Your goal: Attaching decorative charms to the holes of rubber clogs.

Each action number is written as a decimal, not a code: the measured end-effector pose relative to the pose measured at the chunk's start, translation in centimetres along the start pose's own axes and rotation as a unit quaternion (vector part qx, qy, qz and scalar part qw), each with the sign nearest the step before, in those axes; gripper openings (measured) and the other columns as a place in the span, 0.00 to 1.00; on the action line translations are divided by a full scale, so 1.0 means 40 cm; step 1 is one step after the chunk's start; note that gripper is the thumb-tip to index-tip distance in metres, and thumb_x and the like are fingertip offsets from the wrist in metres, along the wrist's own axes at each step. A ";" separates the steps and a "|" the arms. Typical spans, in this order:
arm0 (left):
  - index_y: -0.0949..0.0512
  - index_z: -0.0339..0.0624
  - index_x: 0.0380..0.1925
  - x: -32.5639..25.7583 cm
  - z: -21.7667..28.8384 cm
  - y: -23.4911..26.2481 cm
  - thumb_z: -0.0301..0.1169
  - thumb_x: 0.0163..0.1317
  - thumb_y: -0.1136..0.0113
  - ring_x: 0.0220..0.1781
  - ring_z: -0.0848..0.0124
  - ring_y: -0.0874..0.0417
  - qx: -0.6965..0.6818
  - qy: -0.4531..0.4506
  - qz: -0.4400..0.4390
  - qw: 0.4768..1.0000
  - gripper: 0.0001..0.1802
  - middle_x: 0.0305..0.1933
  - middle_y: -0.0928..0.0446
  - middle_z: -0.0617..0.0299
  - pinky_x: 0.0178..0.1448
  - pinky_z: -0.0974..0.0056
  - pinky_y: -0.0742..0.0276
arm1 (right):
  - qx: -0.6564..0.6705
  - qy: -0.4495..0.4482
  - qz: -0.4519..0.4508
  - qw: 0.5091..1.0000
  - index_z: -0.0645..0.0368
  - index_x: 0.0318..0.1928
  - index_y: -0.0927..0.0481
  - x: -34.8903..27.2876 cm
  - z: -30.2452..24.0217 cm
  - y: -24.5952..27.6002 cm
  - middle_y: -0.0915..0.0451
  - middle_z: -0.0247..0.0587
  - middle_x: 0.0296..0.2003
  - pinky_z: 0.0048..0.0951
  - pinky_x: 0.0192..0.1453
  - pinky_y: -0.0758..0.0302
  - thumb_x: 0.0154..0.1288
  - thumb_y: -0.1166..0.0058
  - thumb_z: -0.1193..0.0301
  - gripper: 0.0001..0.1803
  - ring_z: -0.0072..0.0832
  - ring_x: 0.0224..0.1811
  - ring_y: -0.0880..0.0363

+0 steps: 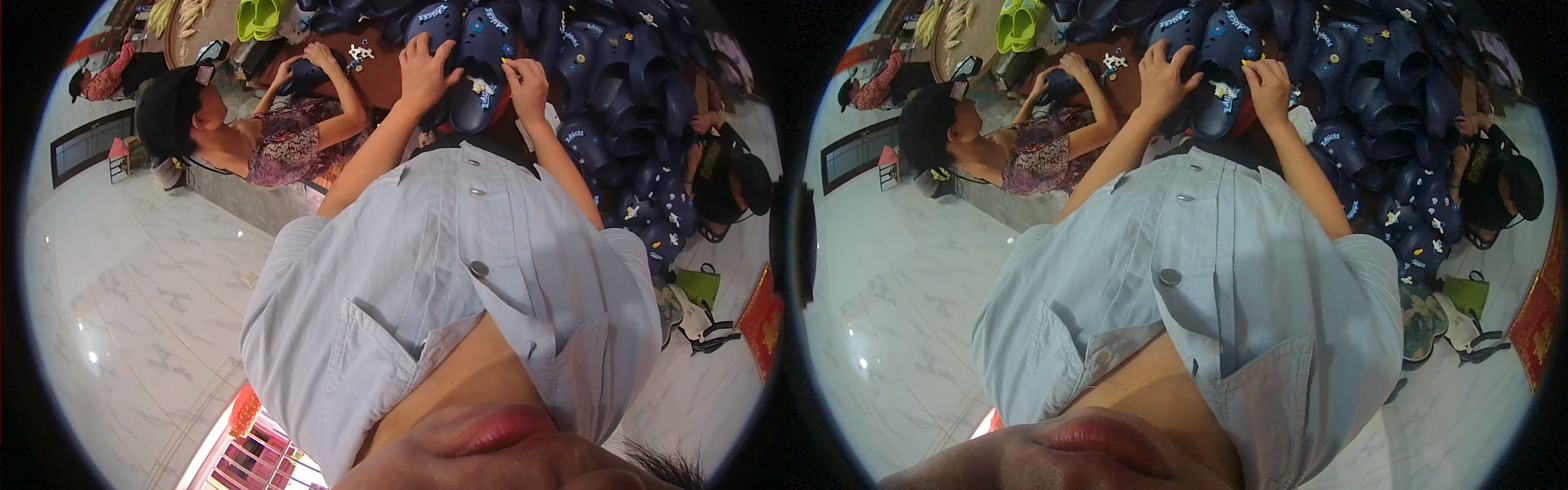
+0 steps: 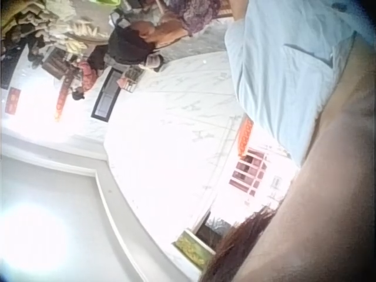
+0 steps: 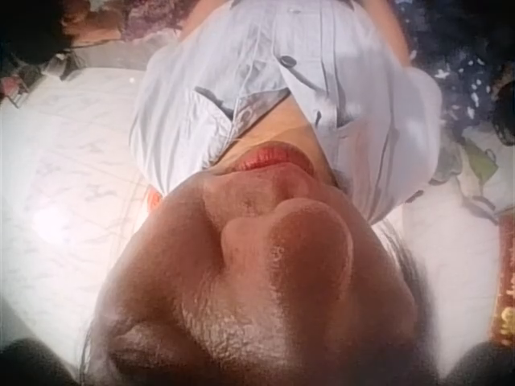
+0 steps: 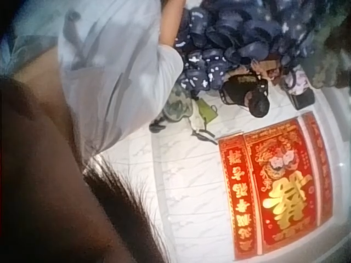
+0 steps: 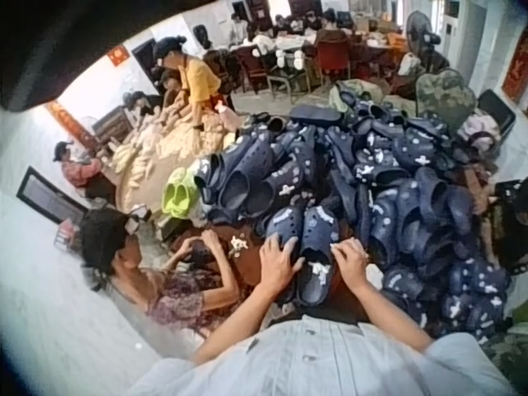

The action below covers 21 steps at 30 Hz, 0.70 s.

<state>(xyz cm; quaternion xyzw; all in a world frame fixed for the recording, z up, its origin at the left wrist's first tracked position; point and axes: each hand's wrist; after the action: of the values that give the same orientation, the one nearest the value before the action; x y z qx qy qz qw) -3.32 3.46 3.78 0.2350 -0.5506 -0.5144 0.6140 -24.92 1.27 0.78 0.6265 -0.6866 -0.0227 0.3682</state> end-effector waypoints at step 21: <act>0.24 0.53 0.50 0.001 0.008 0.001 0.40 0.39 0.28 0.59 0.49 0.35 0.003 0.008 0.006 1.000 0.32 0.54 0.35 0.46 0.57 0.48 0.39 | -0.204 0.116 -0.058 0.970 0.61 0.36 0.23 -0.004 -0.052 -0.009 0.27 0.43 0.33 0.37 0.43 0.28 0.46 0.36 0.71 0.15 0.39 0.39 0.27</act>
<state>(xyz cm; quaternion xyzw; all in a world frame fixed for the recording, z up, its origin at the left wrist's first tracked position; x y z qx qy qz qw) -3.62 3.52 3.93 0.2375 -0.5489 -0.5069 0.6208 -23.50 2.24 2.03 0.5756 -0.5823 -0.1108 0.5633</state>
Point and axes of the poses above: each hand's wrist, its own x-axis towards the middle knuckle, its own y-axis out of the back of the hand, z = x × y
